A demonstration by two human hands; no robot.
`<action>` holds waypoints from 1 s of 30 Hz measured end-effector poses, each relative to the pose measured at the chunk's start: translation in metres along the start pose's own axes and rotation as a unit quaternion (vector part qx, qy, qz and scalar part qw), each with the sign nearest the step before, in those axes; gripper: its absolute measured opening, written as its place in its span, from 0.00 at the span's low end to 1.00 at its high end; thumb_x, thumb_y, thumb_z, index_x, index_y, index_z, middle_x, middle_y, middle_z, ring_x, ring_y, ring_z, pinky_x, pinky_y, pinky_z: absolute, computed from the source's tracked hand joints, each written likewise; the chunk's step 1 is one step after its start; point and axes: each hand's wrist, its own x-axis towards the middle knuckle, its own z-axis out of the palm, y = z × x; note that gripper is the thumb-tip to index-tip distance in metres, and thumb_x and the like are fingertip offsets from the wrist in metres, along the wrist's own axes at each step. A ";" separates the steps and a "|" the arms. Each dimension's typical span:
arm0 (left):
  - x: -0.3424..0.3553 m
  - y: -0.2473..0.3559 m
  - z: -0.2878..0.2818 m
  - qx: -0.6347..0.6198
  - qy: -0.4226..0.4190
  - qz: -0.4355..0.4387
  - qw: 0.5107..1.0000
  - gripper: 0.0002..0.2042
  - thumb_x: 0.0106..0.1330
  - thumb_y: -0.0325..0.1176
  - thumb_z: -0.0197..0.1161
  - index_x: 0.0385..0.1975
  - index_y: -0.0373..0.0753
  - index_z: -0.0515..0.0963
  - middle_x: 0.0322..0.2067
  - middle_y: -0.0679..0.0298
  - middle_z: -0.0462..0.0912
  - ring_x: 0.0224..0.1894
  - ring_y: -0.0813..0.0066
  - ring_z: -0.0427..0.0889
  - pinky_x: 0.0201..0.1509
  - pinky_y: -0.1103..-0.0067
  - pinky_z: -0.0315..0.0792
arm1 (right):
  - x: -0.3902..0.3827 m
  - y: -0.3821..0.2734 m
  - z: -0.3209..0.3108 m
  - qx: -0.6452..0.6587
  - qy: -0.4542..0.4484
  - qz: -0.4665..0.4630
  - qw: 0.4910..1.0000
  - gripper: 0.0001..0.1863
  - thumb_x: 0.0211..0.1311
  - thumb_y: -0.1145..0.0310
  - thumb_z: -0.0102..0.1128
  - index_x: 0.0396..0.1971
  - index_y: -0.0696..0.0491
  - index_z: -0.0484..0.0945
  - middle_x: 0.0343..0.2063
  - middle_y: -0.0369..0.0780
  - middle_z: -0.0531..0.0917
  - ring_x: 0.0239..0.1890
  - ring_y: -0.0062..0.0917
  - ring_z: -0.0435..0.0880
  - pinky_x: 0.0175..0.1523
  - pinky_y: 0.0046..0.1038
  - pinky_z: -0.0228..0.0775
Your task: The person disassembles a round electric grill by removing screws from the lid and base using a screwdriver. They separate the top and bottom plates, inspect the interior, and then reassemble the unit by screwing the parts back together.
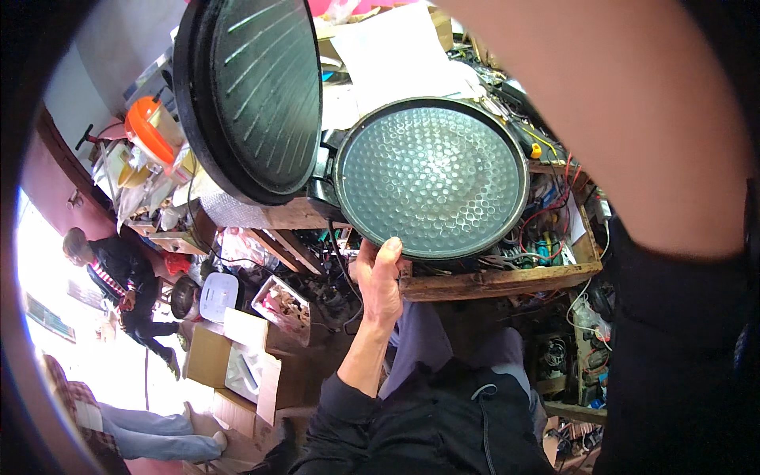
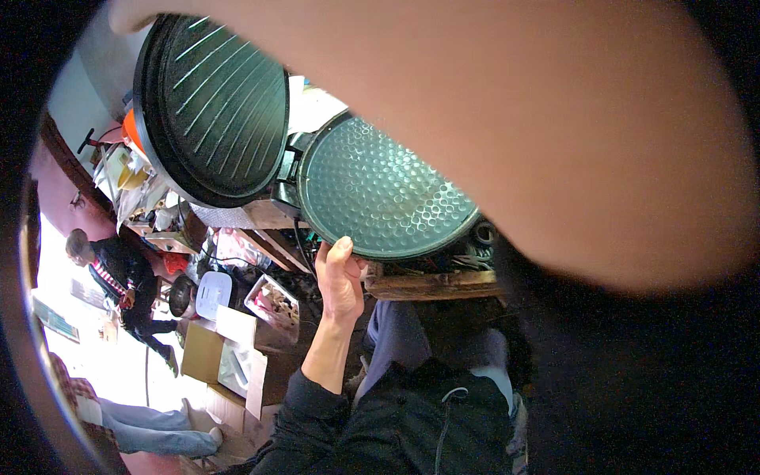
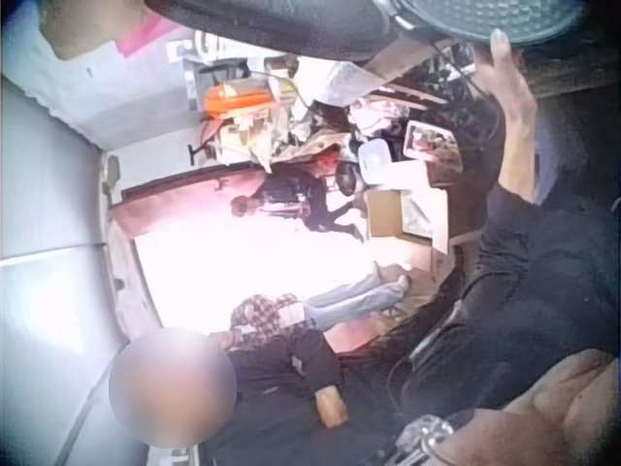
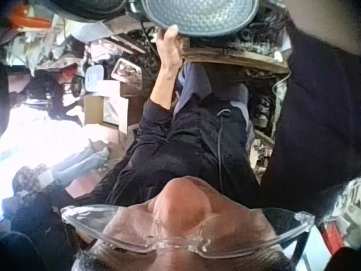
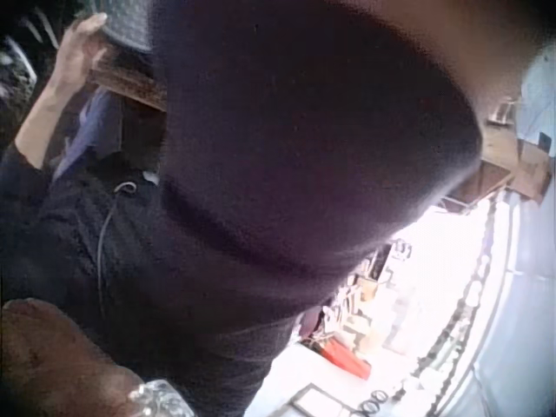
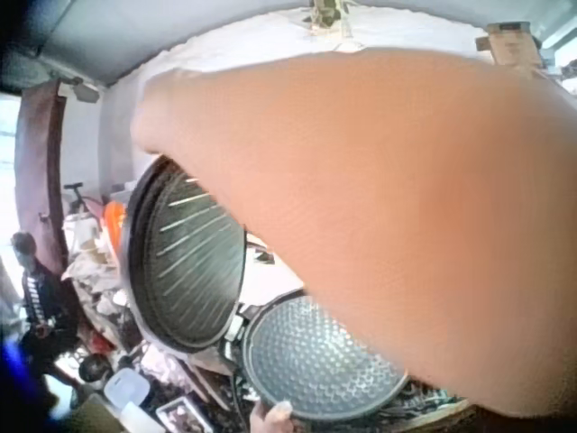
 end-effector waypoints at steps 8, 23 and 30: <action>0.007 -0.001 -0.014 -0.001 -0.027 -0.004 1.000 0.22 0.68 0.36 0.62 0.57 0.28 0.71 0.50 0.56 0.82 0.52 0.65 0.85 0.58 0.67 0.80 | 0.025 -0.026 0.026 0.026 0.005 0.009 1.000 0.13 0.67 0.64 0.58 0.42 0.48 0.89 0.41 0.45 0.89 0.46 0.35 0.90 0.47 0.37 0.82; 0.039 0.022 -0.043 0.002 -0.073 -0.014 0.997 0.25 0.68 0.37 0.59 0.60 0.27 0.70 0.52 0.54 0.82 0.50 0.67 0.85 0.55 0.68 0.82 | 0.035 -0.032 0.040 0.071 -0.020 0.032 0.997 0.13 0.69 0.68 0.57 0.46 0.46 0.90 0.47 0.42 0.90 0.51 0.32 0.90 0.50 0.34 0.83; 0.038 0.019 -0.017 0.090 -0.089 -0.072 0.989 0.30 0.71 0.49 0.63 0.62 0.30 0.70 0.51 0.54 0.83 0.45 0.68 0.87 0.52 0.69 0.84 | 0.065 -0.056 0.061 -0.219 -0.122 0.248 0.936 0.13 0.68 0.69 0.57 0.45 0.48 0.90 0.47 0.43 0.90 0.50 0.34 0.90 0.50 0.34 0.84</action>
